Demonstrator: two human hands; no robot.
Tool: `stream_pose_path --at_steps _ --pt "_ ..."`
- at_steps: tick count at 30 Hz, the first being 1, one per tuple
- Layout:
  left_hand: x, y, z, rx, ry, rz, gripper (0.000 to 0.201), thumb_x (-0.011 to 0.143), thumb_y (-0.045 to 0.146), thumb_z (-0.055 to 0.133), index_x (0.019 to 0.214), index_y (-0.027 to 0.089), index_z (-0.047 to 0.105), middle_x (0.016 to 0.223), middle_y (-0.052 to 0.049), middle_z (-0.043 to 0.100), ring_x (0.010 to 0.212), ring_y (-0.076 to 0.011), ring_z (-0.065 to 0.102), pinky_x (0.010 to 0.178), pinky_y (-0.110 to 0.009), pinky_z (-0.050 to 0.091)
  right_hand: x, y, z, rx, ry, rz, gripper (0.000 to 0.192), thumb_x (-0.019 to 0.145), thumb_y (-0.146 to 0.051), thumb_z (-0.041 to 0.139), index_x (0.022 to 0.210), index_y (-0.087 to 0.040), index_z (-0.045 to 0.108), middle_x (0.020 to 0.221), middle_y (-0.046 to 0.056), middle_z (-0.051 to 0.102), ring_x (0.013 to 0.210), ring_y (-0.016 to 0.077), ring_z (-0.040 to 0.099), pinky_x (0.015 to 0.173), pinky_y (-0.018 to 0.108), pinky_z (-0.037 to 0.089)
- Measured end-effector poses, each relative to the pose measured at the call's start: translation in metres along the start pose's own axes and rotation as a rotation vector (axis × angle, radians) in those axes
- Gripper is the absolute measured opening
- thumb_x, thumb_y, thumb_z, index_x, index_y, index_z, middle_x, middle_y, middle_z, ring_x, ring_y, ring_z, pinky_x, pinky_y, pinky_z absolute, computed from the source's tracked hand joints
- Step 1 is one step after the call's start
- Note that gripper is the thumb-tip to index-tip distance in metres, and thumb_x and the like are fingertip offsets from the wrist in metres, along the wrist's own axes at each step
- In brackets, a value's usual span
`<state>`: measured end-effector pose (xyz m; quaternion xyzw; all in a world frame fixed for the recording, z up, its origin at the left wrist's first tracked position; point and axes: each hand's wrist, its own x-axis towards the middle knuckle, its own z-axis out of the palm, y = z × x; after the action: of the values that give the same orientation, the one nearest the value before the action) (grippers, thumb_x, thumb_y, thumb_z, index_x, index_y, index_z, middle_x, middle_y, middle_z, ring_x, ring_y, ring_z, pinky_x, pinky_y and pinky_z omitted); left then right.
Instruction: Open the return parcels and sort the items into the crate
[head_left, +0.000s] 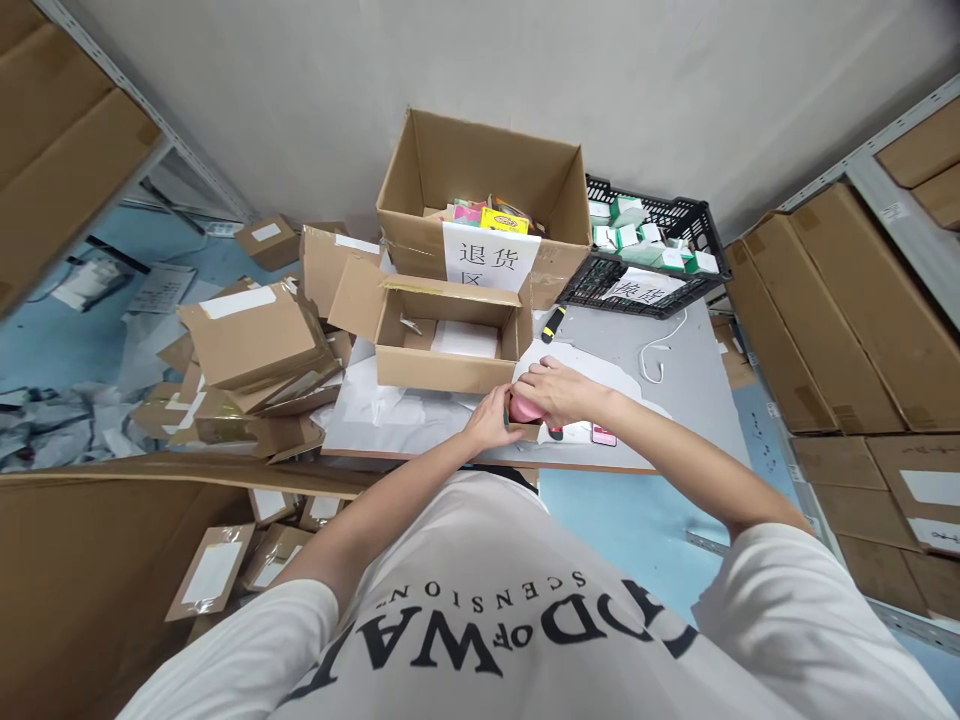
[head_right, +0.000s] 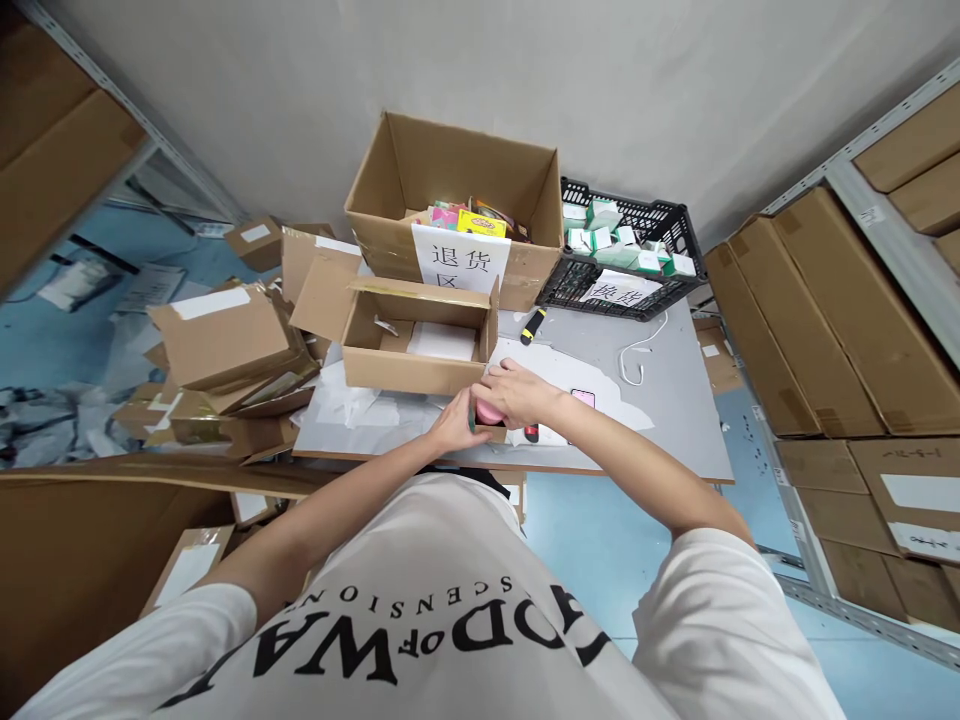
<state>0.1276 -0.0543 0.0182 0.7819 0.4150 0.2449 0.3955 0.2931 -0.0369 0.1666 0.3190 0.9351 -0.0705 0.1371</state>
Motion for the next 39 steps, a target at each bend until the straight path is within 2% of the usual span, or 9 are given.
stream_pose_path --at_steps 8,13,17,22,25,28,33,37,39 --pt "-0.003 0.003 -0.005 -0.045 -0.036 -0.026 0.094 0.057 0.033 0.077 0.136 0.020 0.029 0.134 -0.015 0.047 0.124 -0.0315 0.047 0.100 -0.047 0.041 -0.046 0.025 -0.051 0.240 0.110 0.159 0.044 0.071 -0.033 0.070 0.110 -0.018 0.055 0.107 0.011 0.055 0.098 0.0287 0.052 0.083 0.038 0.036" --pt "-0.005 0.001 -0.005 -0.054 -0.008 -0.025 0.098 0.059 0.039 0.076 0.140 0.019 0.025 0.139 -0.017 0.042 0.128 -0.0322 0.043 0.101 -0.048 0.041 -0.089 0.056 -0.075 0.648 0.509 0.351 0.034 0.073 -0.039 0.067 0.102 -0.021 0.063 0.103 0.005 0.059 0.092 0.0232 0.058 0.079 0.039 0.047" --pt "-0.005 0.004 -0.005 -0.080 0.017 -0.069 0.103 0.062 0.047 0.075 0.144 0.017 0.020 0.144 -0.019 0.037 0.131 -0.0333 0.040 0.103 -0.049 0.039 -0.102 0.054 -0.098 0.901 0.803 0.353 0.046 0.055 -0.033 0.081 0.097 -0.022 0.066 0.094 0.002 0.062 0.082 0.0180 0.059 0.069 0.033 0.052" --pt "-0.006 0.011 -0.009 -0.119 0.016 -0.157 0.107 0.062 0.055 0.075 0.145 0.018 0.019 0.147 -0.021 0.033 0.135 -0.0350 0.035 0.108 -0.051 0.033 -0.066 0.034 -0.055 1.260 1.357 0.369 0.058 0.050 -0.048 0.080 0.097 -0.021 0.062 0.094 0.002 0.062 0.073 0.0145 0.060 0.047 0.022 0.049" --pt "-0.004 0.018 -0.017 -0.189 0.046 -0.158 0.100 0.065 0.056 0.072 0.144 0.018 0.024 0.147 -0.020 0.034 0.135 -0.0340 0.035 0.108 -0.051 0.032 -0.034 0.009 -0.019 1.584 1.520 0.463 0.051 0.062 -0.055 0.068 0.099 -0.022 0.058 0.090 0.000 0.062 0.064 0.0111 0.058 0.040 0.019 0.047" --pt "0.007 0.034 -0.032 -0.411 0.090 -0.112 0.088 0.072 0.061 0.063 0.141 0.017 0.030 0.145 -0.019 0.038 0.133 -0.0311 0.038 0.107 -0.048 0.035 -0.007 -0.023 -0.002 1.968 1.562 0.547 0.042 0.069 -0.053 0.061 0.098 -0.023 0.056 0.086 -0.001 0.063 0.063 0.0101 0.059 0.045 0.017 0.052" --pt "0.035 0.070 -0.071 -0.901 0.136 0.102 0.076 0.077 0.068 0.052 0.132 0.017 0.045 0.132 -0.015 0.053 0.119 -0.0286 0.053 0.095 -0.039 0.046 0.021 -0.065 0.000 2.565 1.385 0.536 0.028 0.080 -0.044 0.051 0.098 -0.023 0.055 0.082 0.000 0.065 0.061 0.0095 0.060 0.052 0.018 0.057" --pt "0.041 0.081 -0.093 -1.171 0.016 0.006 0.059 0.079 0.057 0.060 0.122 0.017 0.054 0.091 -0.007 0.068 0.075 -0.0193 0.066 0.063 -0.028 0.050 0.033 -0.088 0.004 2.857 1.214 0.427 0.033 0.085 -0.045 0.045 0.101 -0.019 0.057 0.077 0.003 0.065 0.057 0.0096 0.057 0.048 0.016 0.055" --pt "0.037 0.079 -0.097 -1.291 -0.073 -0.071 0.056 0.079 0.053 0.061 0.121 0.017 0.054 0.091 -0.008 0.069 0.074 -0.0202 0.066 0.061 -0.028 0.050 0.037 -0.098 0.007 2.929 1.120 0.367 0.038 0.085 -0.048 0.044 0.101 -0.017 0.058 0.078 0.006 0.065 0.056 0.0101 0.055 0.047 0.017 0.054"
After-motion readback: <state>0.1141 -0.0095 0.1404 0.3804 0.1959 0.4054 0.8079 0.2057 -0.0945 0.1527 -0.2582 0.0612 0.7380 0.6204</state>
